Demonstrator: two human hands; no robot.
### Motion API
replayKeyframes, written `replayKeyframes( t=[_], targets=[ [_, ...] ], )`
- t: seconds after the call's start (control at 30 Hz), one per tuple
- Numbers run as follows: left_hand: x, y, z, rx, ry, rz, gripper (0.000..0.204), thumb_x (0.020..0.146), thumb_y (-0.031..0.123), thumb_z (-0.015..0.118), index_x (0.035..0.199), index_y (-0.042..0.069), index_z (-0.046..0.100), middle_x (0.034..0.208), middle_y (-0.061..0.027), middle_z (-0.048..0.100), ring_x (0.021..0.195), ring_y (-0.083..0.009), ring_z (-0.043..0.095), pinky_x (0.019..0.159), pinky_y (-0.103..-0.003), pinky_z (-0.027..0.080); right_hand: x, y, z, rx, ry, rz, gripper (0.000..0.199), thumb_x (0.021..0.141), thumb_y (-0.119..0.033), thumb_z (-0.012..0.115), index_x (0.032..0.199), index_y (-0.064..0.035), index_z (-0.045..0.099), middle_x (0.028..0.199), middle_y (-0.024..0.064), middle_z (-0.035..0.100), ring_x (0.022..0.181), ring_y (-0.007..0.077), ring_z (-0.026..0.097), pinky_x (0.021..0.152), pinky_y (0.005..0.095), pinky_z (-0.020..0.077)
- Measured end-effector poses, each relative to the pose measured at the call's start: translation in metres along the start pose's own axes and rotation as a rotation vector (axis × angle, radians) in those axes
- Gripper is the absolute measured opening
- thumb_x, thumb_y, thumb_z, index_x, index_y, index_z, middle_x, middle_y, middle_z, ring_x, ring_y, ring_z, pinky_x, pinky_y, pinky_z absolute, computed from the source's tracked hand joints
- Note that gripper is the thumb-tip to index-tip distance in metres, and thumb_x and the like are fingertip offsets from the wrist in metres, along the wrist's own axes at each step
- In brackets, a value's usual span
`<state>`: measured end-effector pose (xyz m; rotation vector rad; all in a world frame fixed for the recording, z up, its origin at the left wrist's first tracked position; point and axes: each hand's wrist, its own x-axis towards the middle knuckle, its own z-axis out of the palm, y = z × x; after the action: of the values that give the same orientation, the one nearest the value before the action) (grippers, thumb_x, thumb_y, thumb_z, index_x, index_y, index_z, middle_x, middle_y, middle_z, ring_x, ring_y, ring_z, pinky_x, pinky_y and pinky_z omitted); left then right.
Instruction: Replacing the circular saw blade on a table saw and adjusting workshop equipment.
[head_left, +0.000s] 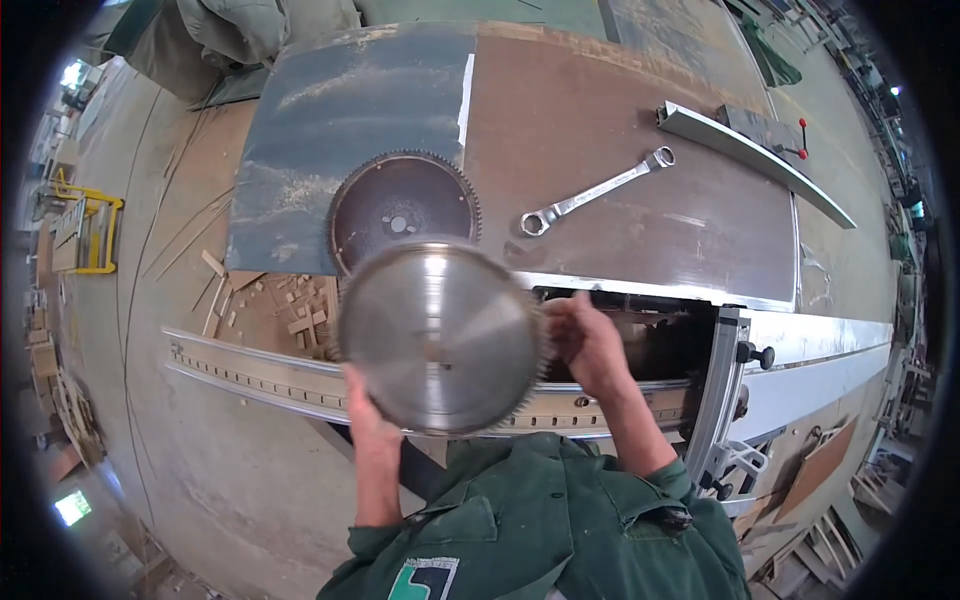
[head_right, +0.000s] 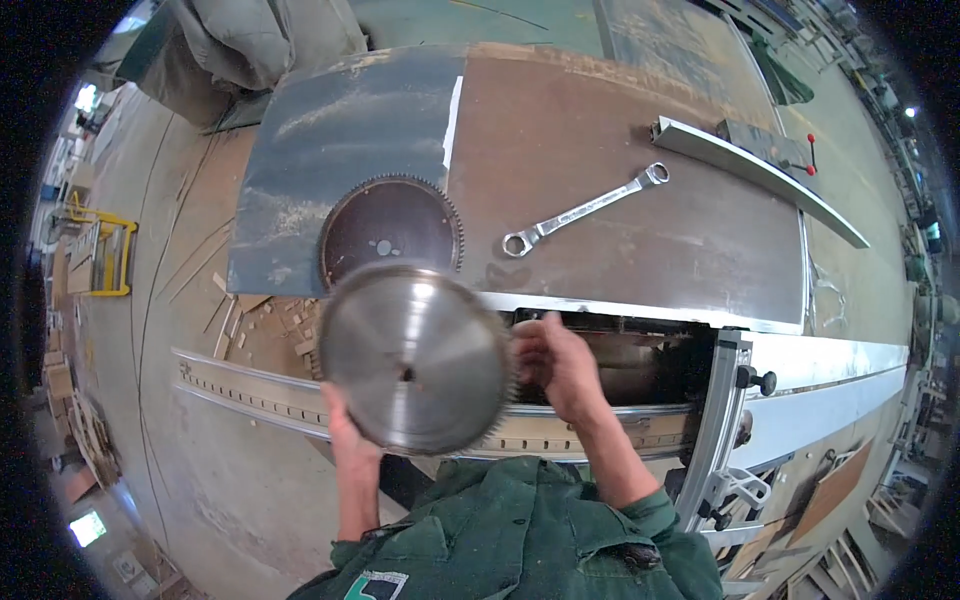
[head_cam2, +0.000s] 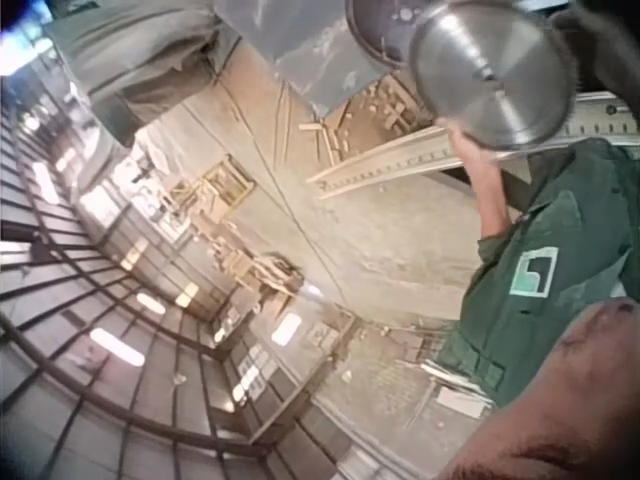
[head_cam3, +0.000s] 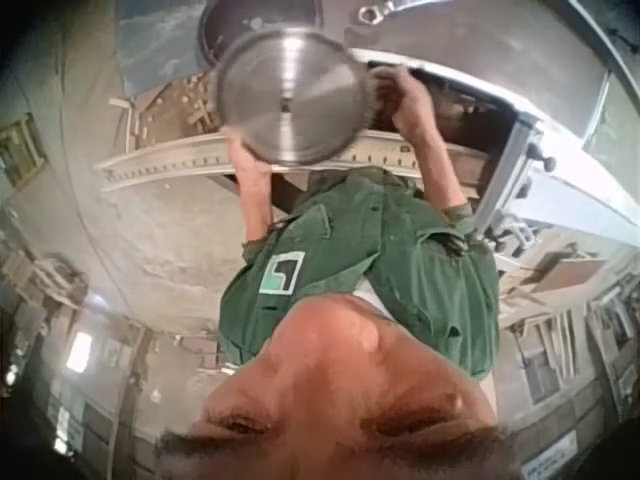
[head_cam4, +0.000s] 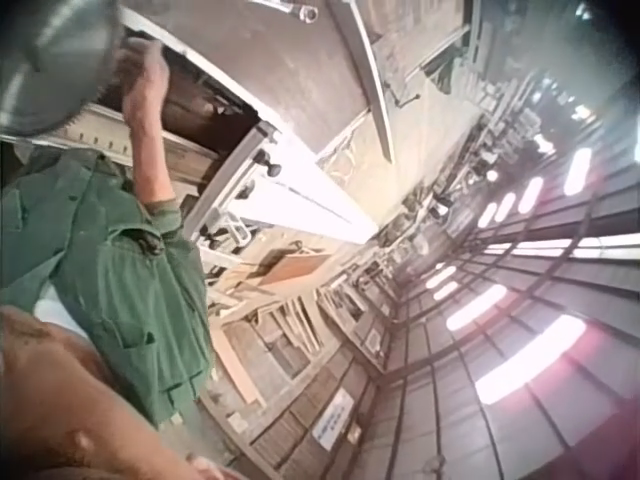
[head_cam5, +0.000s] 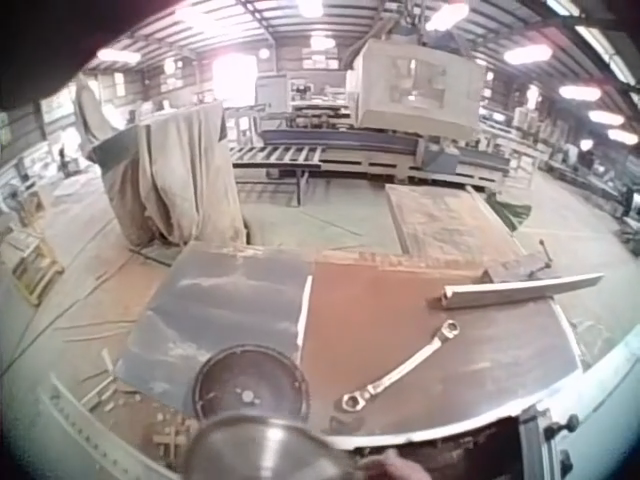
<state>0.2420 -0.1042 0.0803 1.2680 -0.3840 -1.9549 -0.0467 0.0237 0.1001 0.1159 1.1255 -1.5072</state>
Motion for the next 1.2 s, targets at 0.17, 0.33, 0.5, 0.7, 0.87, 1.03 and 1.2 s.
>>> replayKeyframes(
  t=[0.17, 0.33, 0.5, 0.7, 0.87, 1.03, 1.2],
  targets=[
    [0.040, 0.070, -0.041, -0.002, 0.293, 0.295, 0.072, 0.099, 0.058, 0.046, 0.149, 0.008, 0.037, 0.150, -0.0118, 0.043, 0.133, -0.0322, 0.046, 0.111, -0.050, 0.039, 0.062, 0.058, 0.035, -0.159, -0.018, 0.296, 0.042, 0.100, -0.033, 0.058, 0.126, -0.0007, 0.054, 0.113, 0.0127, 0.064, 0.098, 0.0209, 0.063, 0.078, 0.0308, 0.0500],
    [0.105, 0.117, -0.081, 0.019, 0.489, 0.457, 0.070, 0.097, 0.060, 0.047, 0.150, 0.014, 0.038, 0.153, -0.0086, 0.039, 0.137, -0.0321, 0.041, 0.113, -0.054, 0.035, 0.123, 0.094, 0.058, 0.027, -0.051, 0.312, 0.042, 0.102, -0.027, 0.056, 0.133, -0.0016, 0.047, 0.130, 0.0144, 0.058, 0.118, 0.0246, 0.059, 0.094, 0.0376, 0.0497],
    [0.162, 0.141, -0.091, -0.133, 0.541, 0.393, 0.064, 0.097, 0.057, 0.050, 0.148, 0.018, 0.042, 0.153, -0.0033, 0.041, 0.138, -0.0303, 0.040, 0.112, -0.056, 0.035, 0.146, 0.107, 0.074, 0.093, 0.021, 0.366, 0.032, 0.103, -0.023, 0.054, 0.122, 0.0018, 0.051, 0.117, 0.0134, 0.065, 0.106, 0.0243, 0.064, 0.089, 0.0354, 0.0520],
    [0.238, 0.148, -0.131, -0.071, 0.534, 0.461, 0.070, 0.092, 0.061, 0.055, 0.148, 0.021, 0.043, 0.154, 0.0006, 0.041, 0.140, -0.0280, 0.037, 0.112, -0.054, 0.031, 0.151, 0.115, 0.076, 0.045, 0.082, 0.332, 0.027, 0.103, -0.028, 0.054, 0.110, -0.0022, 0.057, 0.109, 0.0115, 0.066, 0.100, 0.0230, 0.067, 0.083, 0.0344, 0.0539],
    [0.284, 0.141, -0.143, -0.085, 0.448, 0.371, 0.073, 0.093, 0.063, 0.052, 0.150, 0.021, 0.039, 0.156, -0.0003, 0.038, 0.141, -0.0273, 0.035, 0.115, -0.054, 0.026, 0.140, 0.107, 0.082, 0.000, 0.133, 0.294, 0.026, 0.102, -0.028, 0.056, 0.107, -0.0026, 0.058, 0.103, 0.0113, 0.067, 0.094, 0.0218, 0.068, 0.078, 0.0318, 0.0532],
    [0.283, 0.132, -0.144, -0.092, 0.397, 0.424, 0.070, 0.100, 0.053, 0.047, 0.153, 0.010, 0.033, 0.158, -0.0079, 0.034, 0.144, -0.0285, 0.033, 0.121, -0.047, 0.021, 0.113, 0.077, 0.106, -0.069, 0.119, 0.135, 0.026, 0.100, -0.028, 0.060, 0.095, -0.0025, 0.059, 0.083, 0.0108, 0.069, 0.073, 0.0180, 0.070, 0.062, 0.0268, 0.0509],
    [0.269, 0.122, -0.113, -0.039, 0.440, 0.387, 0.071, 0.099, 0.055, 0.047, 0.152, 0.010, 0.034, 0.157, -0.0087, 0.035, 0.144, -0.0283, 0.033, 0.120, -0.048, 0.022, 0.105, 0.047, 0.116, -0.159, 0.158, -0.023, 0.029, 0.098, -0.030, 0.062, 0.085, -0.0037, 0.058, 0.076, 0.0072, 0.066, 0.066, 0.0138, 0.066, 0.059, 0.0255, 0.0480]
  ],
)
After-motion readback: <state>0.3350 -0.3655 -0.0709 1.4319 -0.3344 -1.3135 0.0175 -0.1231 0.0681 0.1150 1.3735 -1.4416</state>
